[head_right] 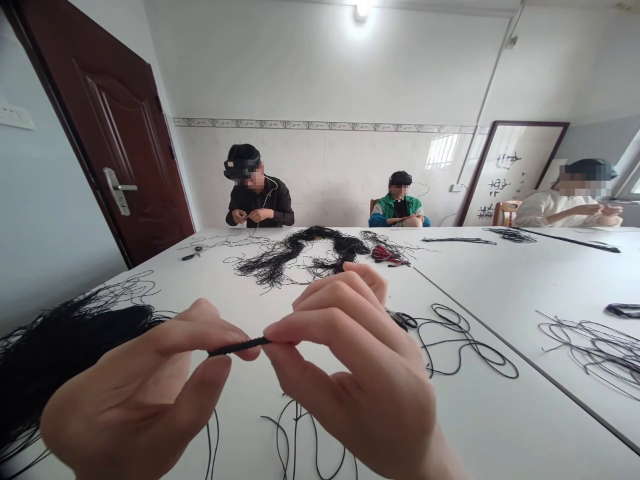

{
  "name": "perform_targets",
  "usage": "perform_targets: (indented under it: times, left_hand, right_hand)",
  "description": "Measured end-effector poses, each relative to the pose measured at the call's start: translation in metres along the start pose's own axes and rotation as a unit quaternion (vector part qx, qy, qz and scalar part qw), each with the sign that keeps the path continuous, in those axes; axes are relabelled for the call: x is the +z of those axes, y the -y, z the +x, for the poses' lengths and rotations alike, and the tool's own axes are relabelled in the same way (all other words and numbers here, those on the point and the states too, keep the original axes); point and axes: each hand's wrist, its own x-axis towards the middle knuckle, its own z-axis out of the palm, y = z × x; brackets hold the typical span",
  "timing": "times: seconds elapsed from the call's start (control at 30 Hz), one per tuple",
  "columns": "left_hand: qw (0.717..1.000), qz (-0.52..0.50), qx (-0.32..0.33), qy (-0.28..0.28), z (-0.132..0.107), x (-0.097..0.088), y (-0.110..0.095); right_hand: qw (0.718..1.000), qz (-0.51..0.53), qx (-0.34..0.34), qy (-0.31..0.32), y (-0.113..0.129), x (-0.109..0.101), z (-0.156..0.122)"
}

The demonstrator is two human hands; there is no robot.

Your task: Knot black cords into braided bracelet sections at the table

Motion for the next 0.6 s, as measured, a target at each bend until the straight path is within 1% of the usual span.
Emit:
perform_targets:
  times: [0.3, 0.43, 0.6]
  left_hand:
    - [1.000, -0.013, 0.003, -0.019, -0.0039, 0.0035, 0.0034]
    - [1.000, -0.017, 0.009, -0.012, -0.0043, 0.0043, 0.0033]
    - [1.000, 0.001, -0.001, -0.011, -0.0047, 0.0017, 0.0009]
  right_hand:
    - [1.000, -0.004, -0.006, 0.002, 0.0008, -0.0012, 0.0003]
    - [1.000, -0.008, -0.010, 0.012, 0.0007, -0.0003, 0.0008]
    - [1.000, -0.009, -0.014, 0.012, 0.0010, 0.0003, 0.0009]
